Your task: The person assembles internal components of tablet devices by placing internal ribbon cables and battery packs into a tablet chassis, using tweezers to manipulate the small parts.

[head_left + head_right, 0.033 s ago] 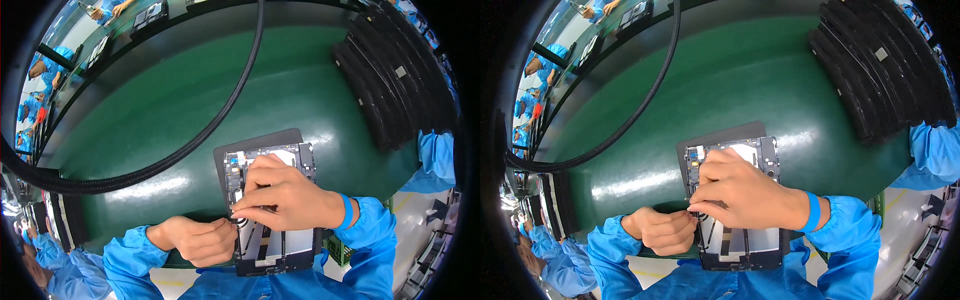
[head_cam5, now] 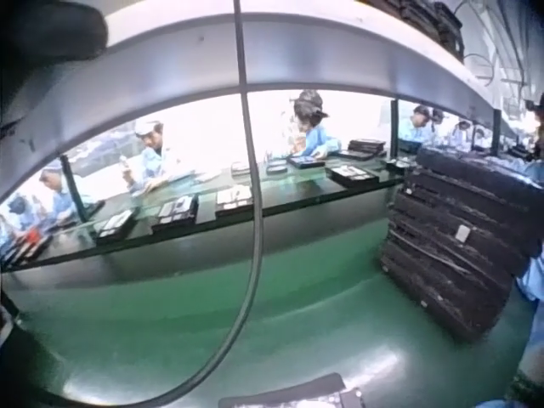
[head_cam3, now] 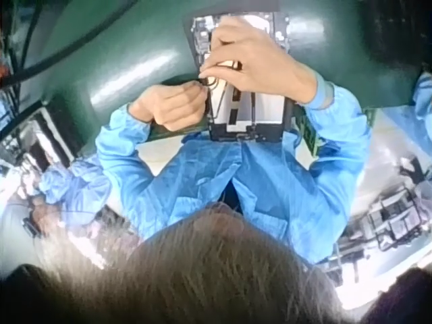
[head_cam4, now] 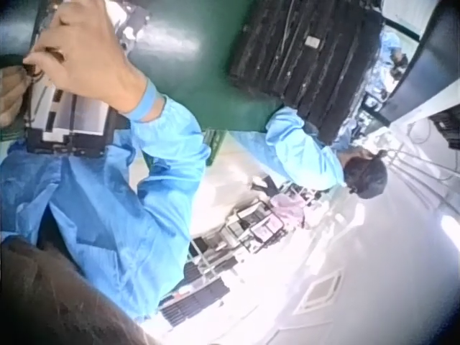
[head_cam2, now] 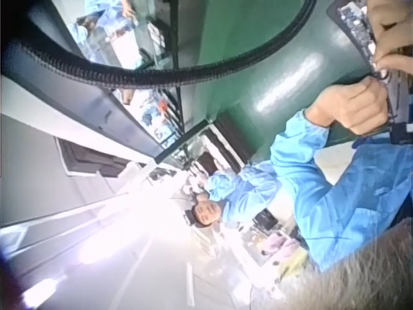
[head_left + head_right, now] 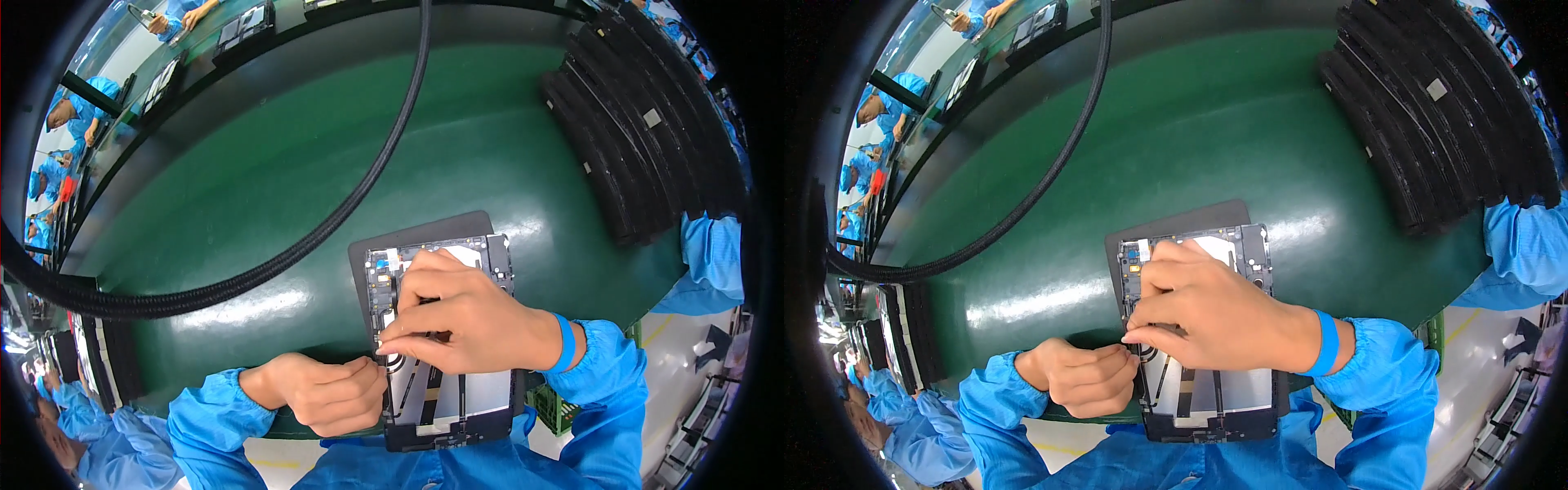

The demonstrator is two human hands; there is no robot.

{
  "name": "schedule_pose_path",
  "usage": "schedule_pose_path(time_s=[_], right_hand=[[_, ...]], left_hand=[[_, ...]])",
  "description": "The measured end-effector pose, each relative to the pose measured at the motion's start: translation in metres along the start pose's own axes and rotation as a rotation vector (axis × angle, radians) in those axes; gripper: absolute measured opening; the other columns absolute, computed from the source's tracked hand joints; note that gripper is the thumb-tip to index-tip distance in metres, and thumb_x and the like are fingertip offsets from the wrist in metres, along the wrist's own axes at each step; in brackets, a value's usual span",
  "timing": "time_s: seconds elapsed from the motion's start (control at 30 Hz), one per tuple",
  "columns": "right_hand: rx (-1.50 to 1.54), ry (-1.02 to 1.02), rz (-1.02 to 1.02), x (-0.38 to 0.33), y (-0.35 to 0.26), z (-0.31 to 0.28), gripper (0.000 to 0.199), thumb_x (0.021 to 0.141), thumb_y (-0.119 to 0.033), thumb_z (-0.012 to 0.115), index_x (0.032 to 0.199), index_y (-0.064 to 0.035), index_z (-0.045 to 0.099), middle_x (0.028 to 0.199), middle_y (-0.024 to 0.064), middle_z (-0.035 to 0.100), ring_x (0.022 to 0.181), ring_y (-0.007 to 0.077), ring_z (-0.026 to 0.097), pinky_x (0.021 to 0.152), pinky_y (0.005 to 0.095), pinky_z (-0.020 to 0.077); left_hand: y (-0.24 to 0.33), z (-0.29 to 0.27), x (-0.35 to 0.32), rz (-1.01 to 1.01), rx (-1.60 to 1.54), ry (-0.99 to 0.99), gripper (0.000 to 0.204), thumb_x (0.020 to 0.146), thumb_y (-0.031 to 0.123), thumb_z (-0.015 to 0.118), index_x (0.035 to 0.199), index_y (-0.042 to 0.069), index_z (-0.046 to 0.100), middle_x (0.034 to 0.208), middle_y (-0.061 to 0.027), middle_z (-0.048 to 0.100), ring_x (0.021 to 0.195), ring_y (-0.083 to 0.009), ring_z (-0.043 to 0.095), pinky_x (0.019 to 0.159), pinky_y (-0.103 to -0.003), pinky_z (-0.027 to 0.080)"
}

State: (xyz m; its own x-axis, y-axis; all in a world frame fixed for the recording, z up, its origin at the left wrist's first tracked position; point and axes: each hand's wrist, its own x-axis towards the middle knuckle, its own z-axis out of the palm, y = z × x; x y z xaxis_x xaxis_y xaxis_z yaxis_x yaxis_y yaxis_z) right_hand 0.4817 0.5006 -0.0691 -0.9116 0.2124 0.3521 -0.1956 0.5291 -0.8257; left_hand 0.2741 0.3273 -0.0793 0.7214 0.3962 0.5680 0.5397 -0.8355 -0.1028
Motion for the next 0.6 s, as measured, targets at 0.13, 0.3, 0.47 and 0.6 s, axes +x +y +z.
schedule_pose_path(time_s=[0.13, 0.3, 0.47, 0.6], right_hand=[[0.021, 0.044, 0.037, 0.012, 0.002, -0.005, 0.012, 0.088, -0.017, 0.092, 0.088, -0.0088, 0.083, 0.081, 0.0036, 0.061, 0.083, 0.0258, 0.058, 0.071, 0.0401, 0.0487], [-0.052, 0.033, 0.030, 0.014, 0.005, -0.004, 0.014, 0.082, -0.014, 0.098, 0.094, -0.0129, 0.089, 0.081, 0.0002, 0.064, 0.080, 0.0203, 0.057, 0.066, 0.0361, 0.0463], [-0.076, 0.068, -0.007, 0.013, 0.007, -0.003, 0.017, 0.081, -0.014, 0.099, 0.094, -0.0120, 0.089, 0.080, 0.0003, 0.064, 0.078, 0.0200, 0.057, 0.065, 0.0359, 0.0460], [-0.056, 0.077, -0.002, 0.015, 0.007, -0.003, 0.016, 0.081, -0.011, 0.098, 0.095, -0.0101, 0.089, 0.081, 0.0011, 0.067, 0.079, 0.0203, 0.060, 0.065, 0.0353, 0.0474]], left_hand=[[0.000, -0.005, 0.001, 0.042, 0.046, -0.032, 0.018, 0.093, 0.016, 0.064, 0.086, 0.001, 0.072, 0.096, -0.0161, 0.079, 0.091, -0.0274, 0.077, 0.089, -0.037, 0.064], [-0.004, 0.000, 0.001, -0.033, 0.118, 0.009, 0.018, 0.092, 0.014, 0.065, 0.082, 0.000, 0.071, 0.095, -0.0165, 0.078, 0.089, -0.0272, 0.076, 0.089, -0.036, 0.065], [-0.007, 0.006, 0.000, -0.078, 0.116, 0.040, 0.018, 0.093, 0.013, 0.067, 0.080, 0.001, 0.070, 0.093, -0.0155, 0.077, 0.088, -0.0262, 0.076, 0.088, -0.035, 0.065], [-0.017, 0.005, 0.000, -0.002, 0.094, 0.024, 0.018, 0.093, 0.013, 0.067, 0.080, 0.001, 0.070, 0.094, -0.0155, 0.077, 0.088, -0.0265, 0.076, 0.087, -0.035, 0.064]])
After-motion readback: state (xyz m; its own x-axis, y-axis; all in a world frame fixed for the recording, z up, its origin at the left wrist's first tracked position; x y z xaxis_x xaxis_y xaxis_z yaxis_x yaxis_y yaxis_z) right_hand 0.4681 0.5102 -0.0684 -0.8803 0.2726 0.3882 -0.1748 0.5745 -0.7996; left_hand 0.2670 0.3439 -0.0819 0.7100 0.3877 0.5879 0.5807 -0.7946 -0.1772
